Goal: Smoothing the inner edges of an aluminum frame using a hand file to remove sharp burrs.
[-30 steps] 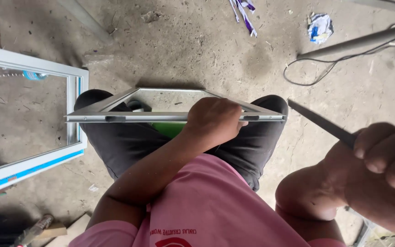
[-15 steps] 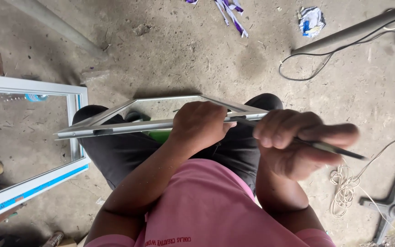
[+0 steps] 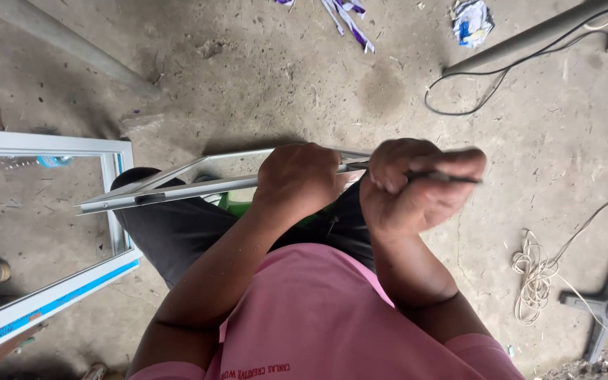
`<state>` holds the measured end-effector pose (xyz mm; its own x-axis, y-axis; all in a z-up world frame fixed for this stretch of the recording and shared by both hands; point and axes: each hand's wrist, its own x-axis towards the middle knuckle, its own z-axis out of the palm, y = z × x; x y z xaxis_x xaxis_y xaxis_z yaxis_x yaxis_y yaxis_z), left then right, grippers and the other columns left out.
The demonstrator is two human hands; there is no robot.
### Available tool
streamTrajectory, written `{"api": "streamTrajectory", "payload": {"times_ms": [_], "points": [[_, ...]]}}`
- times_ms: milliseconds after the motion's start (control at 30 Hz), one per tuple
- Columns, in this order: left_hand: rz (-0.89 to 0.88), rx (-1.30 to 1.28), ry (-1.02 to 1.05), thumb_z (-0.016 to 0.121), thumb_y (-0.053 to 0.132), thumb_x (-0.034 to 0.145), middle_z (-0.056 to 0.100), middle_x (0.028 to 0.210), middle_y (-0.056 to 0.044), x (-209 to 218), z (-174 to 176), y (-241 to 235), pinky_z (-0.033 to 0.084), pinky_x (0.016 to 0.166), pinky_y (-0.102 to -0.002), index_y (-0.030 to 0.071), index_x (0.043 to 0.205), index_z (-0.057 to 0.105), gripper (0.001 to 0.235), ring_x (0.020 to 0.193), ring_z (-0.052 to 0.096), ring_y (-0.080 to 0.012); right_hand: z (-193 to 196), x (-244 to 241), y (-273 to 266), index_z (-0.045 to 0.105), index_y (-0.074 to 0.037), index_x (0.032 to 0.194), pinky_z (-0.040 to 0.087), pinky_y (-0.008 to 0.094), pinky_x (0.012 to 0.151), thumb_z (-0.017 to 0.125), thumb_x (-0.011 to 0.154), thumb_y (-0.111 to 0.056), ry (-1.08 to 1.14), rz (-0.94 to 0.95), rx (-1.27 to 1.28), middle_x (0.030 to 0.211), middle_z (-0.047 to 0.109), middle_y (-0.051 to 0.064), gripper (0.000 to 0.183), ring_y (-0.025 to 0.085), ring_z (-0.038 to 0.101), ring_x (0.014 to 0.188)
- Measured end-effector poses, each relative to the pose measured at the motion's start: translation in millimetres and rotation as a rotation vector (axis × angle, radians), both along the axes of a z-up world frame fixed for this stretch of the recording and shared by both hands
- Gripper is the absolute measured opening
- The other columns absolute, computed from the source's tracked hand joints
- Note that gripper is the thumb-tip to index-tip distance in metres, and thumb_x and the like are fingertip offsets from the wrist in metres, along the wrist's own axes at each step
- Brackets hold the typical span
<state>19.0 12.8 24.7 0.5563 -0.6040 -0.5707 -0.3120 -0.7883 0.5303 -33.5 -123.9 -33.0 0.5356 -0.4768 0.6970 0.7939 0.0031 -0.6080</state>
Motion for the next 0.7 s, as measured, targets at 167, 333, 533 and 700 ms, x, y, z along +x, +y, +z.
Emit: {"api": "streamTrajectory", "payload": {"times_ms": [167, 333, 533, 700], "points": [[0.017, -0.023, -0.022, 0.051, 0.031, 0.1, 0.076, 0.101, -0.022, 0, 5, 0, 0.059, 0.084, -0.053, 0.002, 0.12, 0.072, 0.041, 0.1, 0.074, -0.0408, 54, -5, 19, 0.04, -0.01, 0.095, 0.039, 0.024, 0.044, 0.036, 0.111, -0.037, 0.015, 0.001, -0.001, 0.058, 0.036, -0.001, 0.032, 0.009, 0.035, 0.042], [-0.001, 0.042, -0.058, 0.047, 0.037, 0.1, 0.075, 0.112, -0.02, 8, -5, -1, 0.056, 0.094, -0.054, 0.007, 0.123, 0.073, 0.045, 0.114, 0.07, -0.04, -3, 21, 11, 0.041, -0.002, 0.092, 0.038, 0.026, 0.035, 0.046, 0.109, -0.028, -0.012, -0.039, 0.152, 0.047, 0.037, 0.008, 0.032, 0.013, 0.034, 0.034], [0.037, 0.029, -0.056, 0.047, 0.034, 0.098, 0.075, 0.108, -0.019, 5, -17, 1, 0.057, 0.092, -0.052, 0.008, 0.119, 0.074, 0.043, 0.111, 0.071, -0.0396, -16, 26, 22, 0.04, -0.004, 0.09, 0.04, 0.027, 0.034, 0.059, 0.103, -0.018, -0.046, -0.003, 0.195, 0.044, 0.037, 0.008, 0.027, 0.012, 0.036, 0.033], [0.038, 0.013, -0.066, 0.05, 0.036, 0.098, 0.075, 0.108, -0.021, -1, -17, 3, 0.056, 0.093, -0.053, 0.006, 0.122, 0.072, 0.044, 0.11, 0.071, -0.0411, 3, 22, 26, 0.043, -0.003, 0.087, 0.04, 0.025, 0.035, 0.056, 0.106, -0.026, 0.031, -0.091, 0.148, 0.046, 0.041, 0.007, 0.032, 0.01, 0.036, 0.035]]}}
